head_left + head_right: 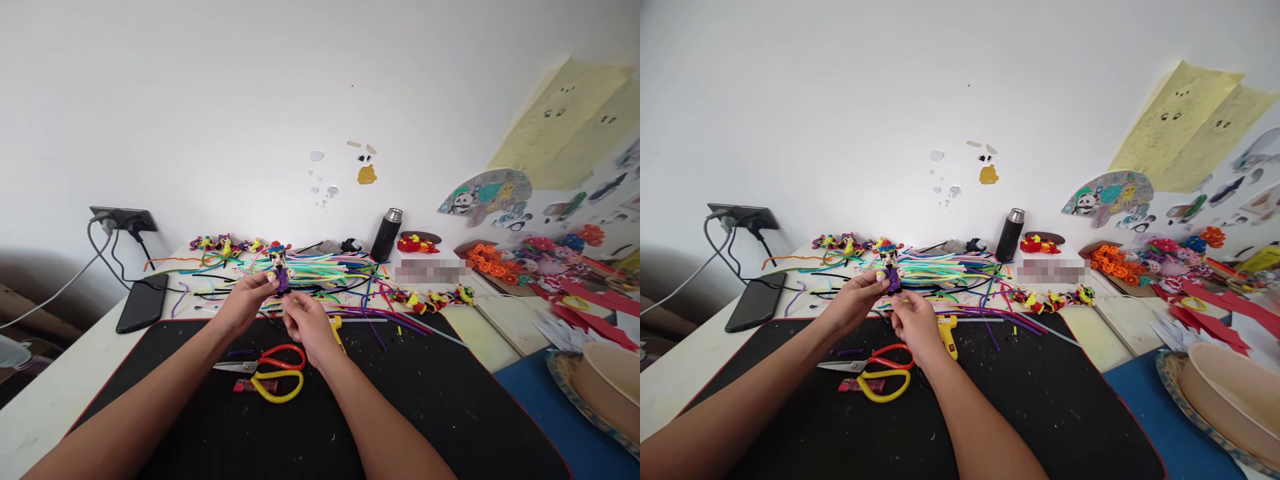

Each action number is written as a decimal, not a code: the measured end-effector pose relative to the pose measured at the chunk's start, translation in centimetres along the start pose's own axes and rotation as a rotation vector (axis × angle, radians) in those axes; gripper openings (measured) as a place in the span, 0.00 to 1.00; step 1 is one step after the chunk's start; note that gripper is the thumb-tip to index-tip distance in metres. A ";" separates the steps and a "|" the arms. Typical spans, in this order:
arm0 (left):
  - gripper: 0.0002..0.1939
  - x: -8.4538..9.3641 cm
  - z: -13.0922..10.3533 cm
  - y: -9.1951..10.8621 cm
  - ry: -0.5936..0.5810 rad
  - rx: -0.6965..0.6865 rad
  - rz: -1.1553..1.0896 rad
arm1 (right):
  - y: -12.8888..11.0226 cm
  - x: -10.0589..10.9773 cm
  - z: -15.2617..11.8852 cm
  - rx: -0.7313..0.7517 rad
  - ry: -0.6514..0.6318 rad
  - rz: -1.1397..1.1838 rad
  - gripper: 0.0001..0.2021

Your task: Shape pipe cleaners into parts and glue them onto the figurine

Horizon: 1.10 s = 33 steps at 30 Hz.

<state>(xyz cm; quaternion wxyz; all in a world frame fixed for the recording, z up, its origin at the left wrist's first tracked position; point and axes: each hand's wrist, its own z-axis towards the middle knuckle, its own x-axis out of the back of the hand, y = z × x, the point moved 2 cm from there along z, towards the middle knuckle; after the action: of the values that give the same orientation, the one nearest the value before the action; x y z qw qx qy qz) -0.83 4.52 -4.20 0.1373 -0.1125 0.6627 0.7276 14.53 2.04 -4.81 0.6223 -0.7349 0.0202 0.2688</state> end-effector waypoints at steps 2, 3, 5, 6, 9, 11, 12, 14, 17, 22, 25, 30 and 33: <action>0.10 0.1 0.0 -0.1 -0.002 0.008 0.005 | 0.0 0.0 0.0 0.002 -0.006 0.001 0.18; 0.10 0.2 0.1 -0.2 -0.001 0.012 0.008 | 0.0 0.0 0.0 0.003 -0.007 0.001 0.18; 0.10 0.3 0.1 -0.3 0.000 0.019 0.008 | 0.0 0.0 0.0 0.003 -0.010 -0.003 0.18; 0.10 0.4 0.2 -0.3 0.003 0.021 0.005 | 0.0 0.0 0.0 0.003 -0.008 -0.005 0.18; 0.10 0.5 0.3 -0.2 0.018 0.015 -0.012 | 0.1 0.0 0.0 -0.003 0.002 -0.011 0.20; 0.09 0.5 0.3 0.0 0.023 0.001 -0.023 | 0.2 0.0 0.0 -0.008 0.003 -0.016 0.22; 0.09 0.5 0.3 0.1 0.022 -0.006 -0.024 | 0.2 0.0 0.0 -0.010 0.000 -0.019 0.23; 0.09 0.5 0.2 0.2 0.018 -0.012 -0.021 | 0.1 0.0 0.0 -0.009 -0.010 -0.027 0.23; 0.09 0.6 0.2 0.1 0.012 -0.001 -0.016 | 0.0 -0.2 -0.1 -0.010 -0.025 -0.035 0.21; 0.08 0.4 0.1 -0.5 -0.004 0.017 0.018 | 0.0 -0.3 -0.2 -0.005 -0.037 -0.068 0.18; 0.08 0.3 0.1 -0.4 0.006 0.018 0.007 | 0.1 -0.3 -0.2 -0.011 -0.042 -0.073 0.19; 0.12 1.2 0.9 1.5 0.150 -0.026 -0.025 | 0.0 -0.1 -0.2 -0.005 -0.038 -0.076 0.23; 0.12 2.7 1.6 3.1 0.266 -0.054 -0.037 | 0.0 0.1 0.0 0.004 -0.031 -0.074 0.24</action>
<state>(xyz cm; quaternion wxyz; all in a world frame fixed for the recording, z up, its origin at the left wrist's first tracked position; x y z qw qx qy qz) -4.38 5.95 -2.08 0.0588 -0.2239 0.6531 0.7210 14.63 2.05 -4.85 0.6337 -0.7295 -0.0160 0.2570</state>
